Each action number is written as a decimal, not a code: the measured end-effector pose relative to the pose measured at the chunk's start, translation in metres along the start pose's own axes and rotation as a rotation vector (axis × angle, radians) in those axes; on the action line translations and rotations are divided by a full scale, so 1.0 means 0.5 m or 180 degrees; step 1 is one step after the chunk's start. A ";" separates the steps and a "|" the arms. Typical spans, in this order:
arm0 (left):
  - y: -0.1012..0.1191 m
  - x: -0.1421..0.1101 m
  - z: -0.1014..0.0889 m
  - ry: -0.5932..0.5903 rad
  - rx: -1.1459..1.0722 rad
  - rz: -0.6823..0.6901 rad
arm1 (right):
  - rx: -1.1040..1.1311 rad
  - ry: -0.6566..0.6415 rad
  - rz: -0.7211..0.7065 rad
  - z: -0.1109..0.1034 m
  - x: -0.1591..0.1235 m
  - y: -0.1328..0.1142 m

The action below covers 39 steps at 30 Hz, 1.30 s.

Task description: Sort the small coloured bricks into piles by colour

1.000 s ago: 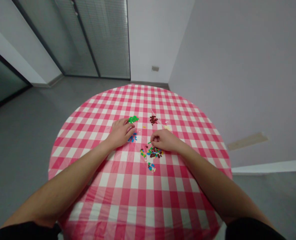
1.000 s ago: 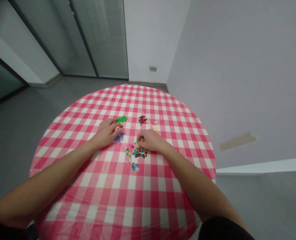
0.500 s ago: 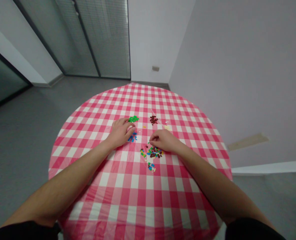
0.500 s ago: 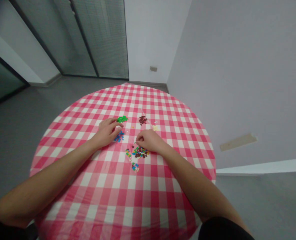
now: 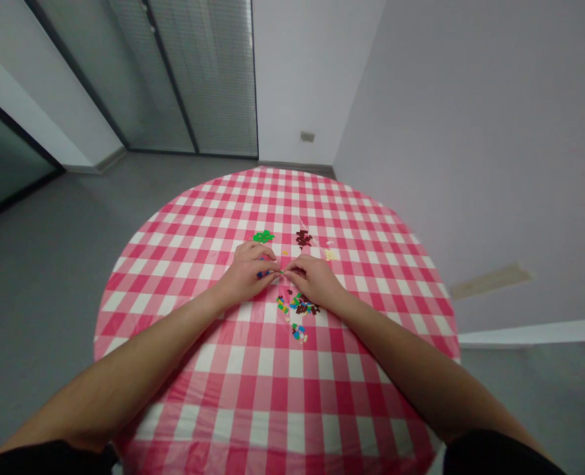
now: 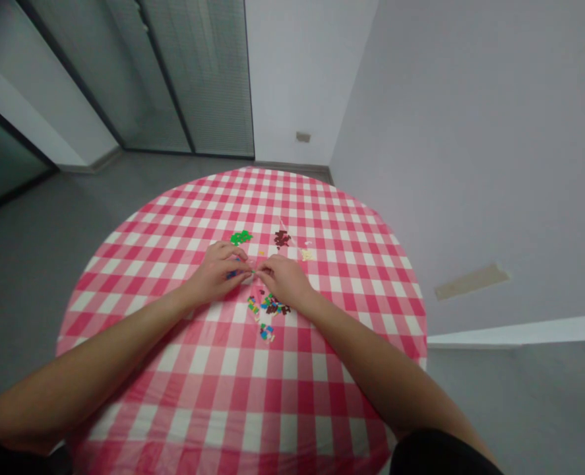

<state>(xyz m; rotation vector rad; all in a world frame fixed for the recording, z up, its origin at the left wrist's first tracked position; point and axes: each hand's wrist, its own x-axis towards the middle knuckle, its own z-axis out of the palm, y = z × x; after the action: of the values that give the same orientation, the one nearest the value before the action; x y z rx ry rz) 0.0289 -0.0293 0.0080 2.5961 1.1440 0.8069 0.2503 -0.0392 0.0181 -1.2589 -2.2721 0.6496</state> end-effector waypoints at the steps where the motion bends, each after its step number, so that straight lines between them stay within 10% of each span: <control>1: 0.001 0.000 0.001 -0.0012 0.0000 -0.0025 | 0.0012 0.0006 -0.0007 0.001 0.000 -0.001; 13: -0.028 0.012 -0.011 0.0328 0.0214 -0.0797 | 0.0089 0.0188 0.0131 -0.008 0.000 0.002; 19: -0.096 0.017 -0.017 0.0664 0.0490 -0.1875 | -0.0084 -0.0762 -0.0237 -0.052 -0.009 0.003; 39: -0.090 0.024 -0.018 0.0380 0.0534 -0.2007 | -0.0780 -0.1591 -0.0215 -0.106 -0.036 -0.032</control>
<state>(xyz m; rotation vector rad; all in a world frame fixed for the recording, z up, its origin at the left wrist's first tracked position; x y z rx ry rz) 0.0027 0.0099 0.0032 2.0959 1.9866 0.7397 0.2800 -0.0528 0.0665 -1.2226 -2.8643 0.7441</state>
